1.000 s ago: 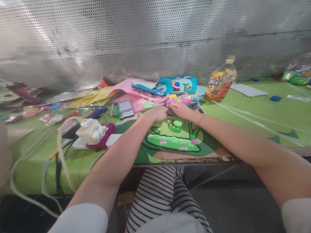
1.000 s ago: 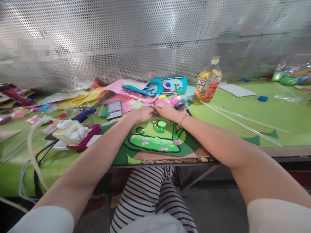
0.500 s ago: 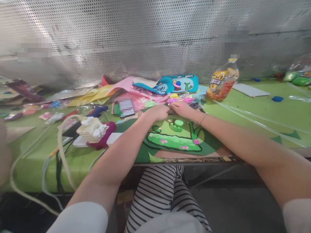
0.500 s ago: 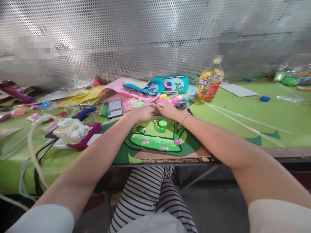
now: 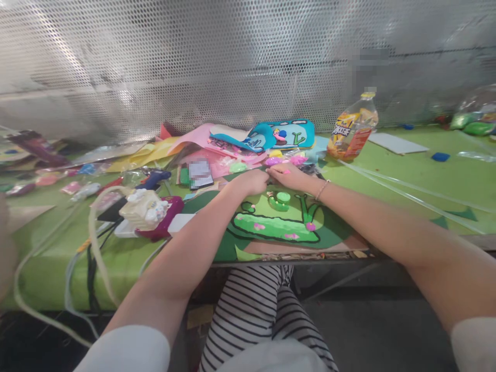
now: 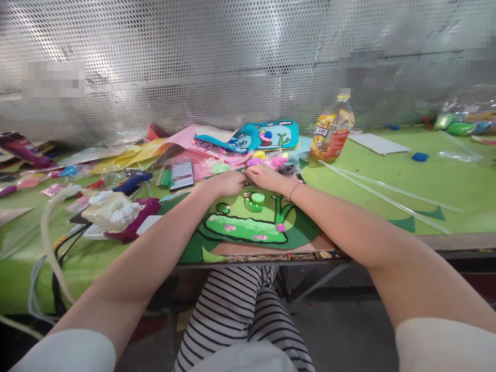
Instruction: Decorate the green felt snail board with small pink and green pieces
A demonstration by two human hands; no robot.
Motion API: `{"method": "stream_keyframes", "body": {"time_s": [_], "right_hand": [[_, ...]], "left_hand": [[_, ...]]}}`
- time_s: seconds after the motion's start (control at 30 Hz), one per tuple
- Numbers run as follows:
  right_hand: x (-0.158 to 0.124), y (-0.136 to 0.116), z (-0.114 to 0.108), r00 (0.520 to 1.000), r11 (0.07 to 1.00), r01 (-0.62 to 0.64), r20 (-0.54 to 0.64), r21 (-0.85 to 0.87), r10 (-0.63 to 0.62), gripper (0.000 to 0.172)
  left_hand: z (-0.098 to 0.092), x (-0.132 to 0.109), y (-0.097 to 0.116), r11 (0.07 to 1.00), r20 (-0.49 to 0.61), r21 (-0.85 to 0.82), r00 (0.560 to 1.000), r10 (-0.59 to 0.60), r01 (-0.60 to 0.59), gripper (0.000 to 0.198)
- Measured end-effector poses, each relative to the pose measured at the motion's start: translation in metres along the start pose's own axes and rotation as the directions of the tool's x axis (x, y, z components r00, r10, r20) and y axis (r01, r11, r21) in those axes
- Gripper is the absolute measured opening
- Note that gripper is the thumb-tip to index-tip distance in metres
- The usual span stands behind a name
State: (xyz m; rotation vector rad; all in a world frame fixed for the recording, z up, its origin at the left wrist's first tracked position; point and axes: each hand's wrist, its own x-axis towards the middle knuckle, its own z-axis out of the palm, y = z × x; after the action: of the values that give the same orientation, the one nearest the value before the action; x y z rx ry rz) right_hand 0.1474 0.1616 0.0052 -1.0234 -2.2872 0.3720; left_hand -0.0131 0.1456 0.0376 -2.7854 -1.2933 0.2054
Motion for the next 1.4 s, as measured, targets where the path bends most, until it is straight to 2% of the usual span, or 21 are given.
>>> {"method": "stream_keyframes", "body": {"time_s": [0.47, 1.07, 1.4], "right_hand": [[-0.0012, -0.0014, -0.0003, 0.996, 0.997, -0.048, 0.073, 0.058, 0.044, 0.04], [-0.0017, -0.0045, -0.003, 0.995, 0.998, -0.018, 0.098, 0.065, 0.012, 0.04], [-0.0024, -0.0009, -0.0029, 0.987, 0.995, -0.064, 0.153, 0.078, 0.051, 0.042]], "left_hand": [[0.0027, 0.0019, -0.0016, 0.999, 0.0, 0.016, 1.0, 0.03, -0.03, 0.033], [-0.0006, -0.0012, 0.001, 0.999, 0.0, 0.025, 1.0, 0.02, -0.02, 0.033], [0.0, 0.0, 0.0009, 0.999, 0.002, 0.025, 0.999, 0.035, -0.035, 0.032]]}}
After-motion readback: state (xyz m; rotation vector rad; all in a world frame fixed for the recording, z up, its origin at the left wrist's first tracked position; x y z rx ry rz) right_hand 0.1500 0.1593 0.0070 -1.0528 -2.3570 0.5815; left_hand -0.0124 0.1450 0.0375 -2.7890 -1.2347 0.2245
